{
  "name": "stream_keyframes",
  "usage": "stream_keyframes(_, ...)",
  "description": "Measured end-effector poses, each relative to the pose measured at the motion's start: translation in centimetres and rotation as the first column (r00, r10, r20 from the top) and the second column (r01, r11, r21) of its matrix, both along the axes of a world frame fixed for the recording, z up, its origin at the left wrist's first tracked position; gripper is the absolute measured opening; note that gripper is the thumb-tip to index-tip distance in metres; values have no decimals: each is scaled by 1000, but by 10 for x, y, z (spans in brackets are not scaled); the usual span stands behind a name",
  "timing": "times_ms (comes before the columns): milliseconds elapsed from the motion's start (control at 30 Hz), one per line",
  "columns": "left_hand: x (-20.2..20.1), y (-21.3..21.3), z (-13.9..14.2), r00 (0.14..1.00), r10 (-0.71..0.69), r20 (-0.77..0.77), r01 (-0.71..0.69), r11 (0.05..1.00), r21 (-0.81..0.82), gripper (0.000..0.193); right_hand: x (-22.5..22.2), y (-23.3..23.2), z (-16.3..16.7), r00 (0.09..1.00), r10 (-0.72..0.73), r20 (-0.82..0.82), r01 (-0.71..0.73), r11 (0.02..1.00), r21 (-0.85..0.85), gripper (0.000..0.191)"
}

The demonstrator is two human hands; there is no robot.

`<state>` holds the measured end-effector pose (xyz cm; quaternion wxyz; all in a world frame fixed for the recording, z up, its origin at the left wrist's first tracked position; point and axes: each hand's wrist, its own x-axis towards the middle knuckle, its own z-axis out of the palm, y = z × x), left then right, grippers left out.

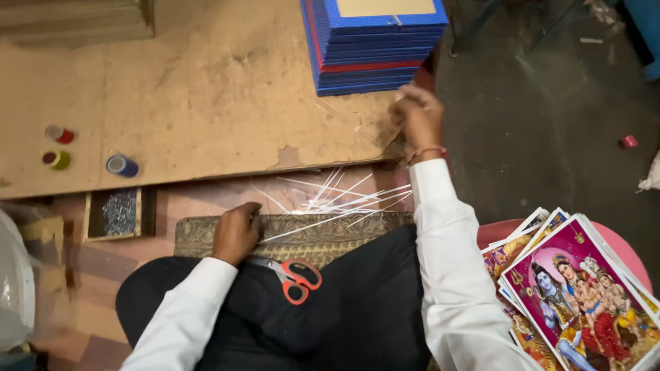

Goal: The person assembles religious pictures by cutting plastic sheets and applying blue decorative tape to the edges of printed images. They use scissors to trim the plastic and tape, then place the finished pictures into a stack.

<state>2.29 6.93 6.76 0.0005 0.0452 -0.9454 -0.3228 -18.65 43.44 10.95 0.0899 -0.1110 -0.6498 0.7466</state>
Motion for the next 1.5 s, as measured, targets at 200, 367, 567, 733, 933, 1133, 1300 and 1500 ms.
stream_keyframes(200, -15, 10, -15, 992, 0, -124, 23, 983, 185, 29, 46, -38, -8, 971, 222, -90, -87, 676, 732, 23)
stream_keyframes(367, -12, 26, -7, 998, -57, -24, 61, 983, 171, 24, 37, -40, -18, 991, 128, -41, -18, 428, 904, 23)
stream_keyframes(567, -25, 49, -7, 968, -248, 35, 238, 955, 175, 18, 26, -79, -27, 850, 512, -124, 63, 136, 989, 45)
stream_keyframes(733, -39, 58, -18, 970, -240, 29, 229, 949, 215, 13, 8, -112, -21, 897, 437, 58, 3, -138, 990, 57)
stream_keyframes(933, -45, 65, -14, 971, -224, 89, 178, 916, 359, 15, 1, -120, -20, 919, 340, 202, -68, -366, 928, 67)
stream_keyframes(1133, -41, 68, 3, 978, -204, 51, 161, 882, 443, 17, -4, -117, -26, 912, 389, 126, 72, -455, 888, 66)
stream_keyframes(1300, -38, 68, 8, 969, -242, 55, 197, 887, 416, 16, -6, -117, -27, 936, 298, 190, -43, -437, 898, 72)
stream_keyframes(1500, -41, 71, 6, 967, -245, 62, 200, 892, 404, 14, -14, -113, -28, 933, 335, 132, 2, -371, 929, 95)
